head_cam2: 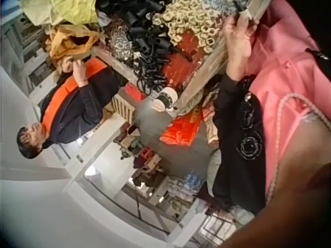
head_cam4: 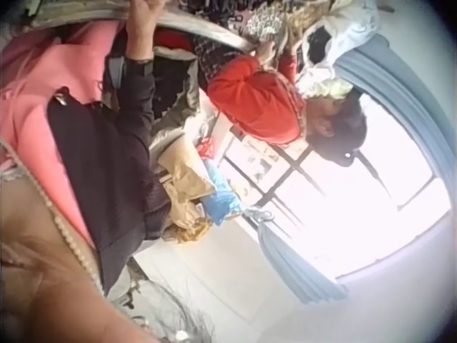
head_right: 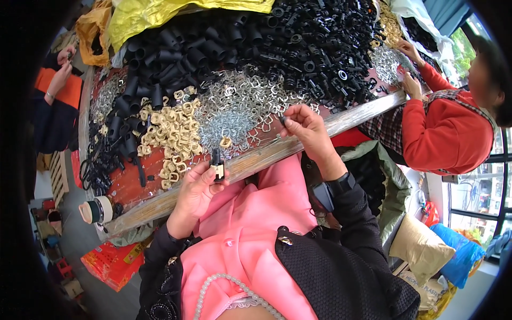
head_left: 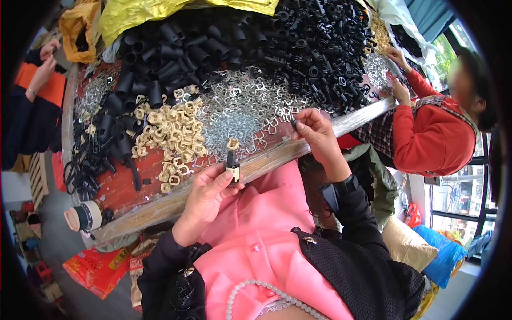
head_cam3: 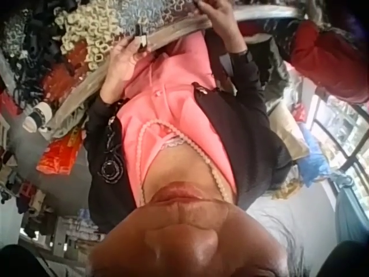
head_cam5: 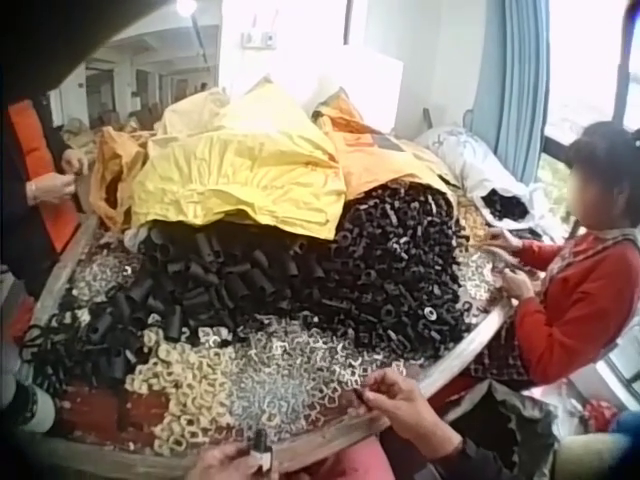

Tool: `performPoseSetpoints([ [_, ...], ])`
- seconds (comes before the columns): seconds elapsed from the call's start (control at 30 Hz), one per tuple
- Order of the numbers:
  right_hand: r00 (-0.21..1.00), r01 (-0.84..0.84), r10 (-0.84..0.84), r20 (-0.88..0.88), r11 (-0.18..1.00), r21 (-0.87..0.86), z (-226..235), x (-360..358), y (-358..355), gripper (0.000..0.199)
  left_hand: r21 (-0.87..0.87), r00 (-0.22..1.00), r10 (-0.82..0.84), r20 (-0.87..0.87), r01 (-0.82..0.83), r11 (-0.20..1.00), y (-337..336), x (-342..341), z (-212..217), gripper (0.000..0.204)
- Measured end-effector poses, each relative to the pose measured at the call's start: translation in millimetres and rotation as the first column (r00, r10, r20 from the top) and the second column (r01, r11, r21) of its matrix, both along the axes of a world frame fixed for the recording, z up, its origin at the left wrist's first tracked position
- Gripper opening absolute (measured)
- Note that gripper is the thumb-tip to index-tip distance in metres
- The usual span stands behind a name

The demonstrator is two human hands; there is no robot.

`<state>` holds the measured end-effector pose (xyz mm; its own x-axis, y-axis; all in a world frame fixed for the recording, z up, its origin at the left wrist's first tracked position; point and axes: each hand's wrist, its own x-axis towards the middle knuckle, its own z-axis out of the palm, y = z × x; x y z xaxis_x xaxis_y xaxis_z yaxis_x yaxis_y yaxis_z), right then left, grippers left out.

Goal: The person reaches into a bag to retrieve a black plastic component, then picks up a metal clip and a tan plastic buckle from the table. They fit the metal clip and tan buckle onto the black component by hand before repeating the process.

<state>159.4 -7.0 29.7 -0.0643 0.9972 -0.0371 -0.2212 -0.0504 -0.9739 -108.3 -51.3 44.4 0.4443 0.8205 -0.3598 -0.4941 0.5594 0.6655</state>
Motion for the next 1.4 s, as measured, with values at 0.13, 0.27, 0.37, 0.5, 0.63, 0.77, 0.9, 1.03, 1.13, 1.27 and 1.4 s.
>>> performPoseSetpoints([
  [0.13,0.99,-0.105,0.097,-0.102,0.992,-0.073,7,-25,-8,0.013,-0.012,1.0,0.009,-0.005,-0.009,1.0,3,4,1,0.026],
  [0.27,0.964,-0.179,0.169,-0.205,0.983,-0.03,18,-58,-21,0.014,-0.008,1.0,0.011,0.0,-0.011,1.0,7,15,4,0.026],
  [0.37,0.962,-0.213,0.206,-0.182,0.977,-0.019,29,-80,-33,0.017,0.006,1.0,0.005,0.003,-0.005,1.0,8,23,10,0.025],
  [0.5,0.97,-0.225,0.224,0.091,0.974,0.0,33,-87,-38,0.02,0.01,0.998,0.032,0.056,-0.032,0.999,9,25,3,0.027],
  [0.63,0.861,-0.207,0.046,0.507,0.942,0.265,30,-89,-35,0.023,-0.037,0.999,-0.005,0.049,0.007,0.999,8,22,-2,0.026],
  [0.77,0.758,-0.264,-0.122,0.641,0.841,0.472,26,-89,-34,0.027,-0.064,0.998,-0.033,0.055,0.037,0.997,8,21,1,0.025],
  [0.9,0.756,-0.32,-0.18,0.63,0.738,0.595,19,-89,-32,0.032,-0.052,0.991,-0.132,0.027,0.133,0.99,6,19,6,0.025],
  [1.03,0.775,-0.351,-0.15,0.614,0.706,0.615,18,-89,-33,0.034,0.031,0.989,-0.147,0.021,0.146,0.989,7,14,4,0.022],
  [1.13,0.775,-0.356,-0.109,0.623,0.739,0.572,12,-88,-37,0.033,0.22,0.963,-0.157,-0.221,0.206,0.953,13,4,15,0.021],
  [1.27,0.77,-0.323,-0.077,0.634,0.809,0.491,9,-87,-39,0.029,0.274,0.944,0.105,-0.313,-0.016,0.962,39,-30,1,0.022],
  [1.4,0.777,-0.298,-0.061,0.627,0.841,0.451,7,-84,-36,0.026,0.405,0.889,0.378,-0.258,-0.256,0.878,90,-61,8,0.021],
])
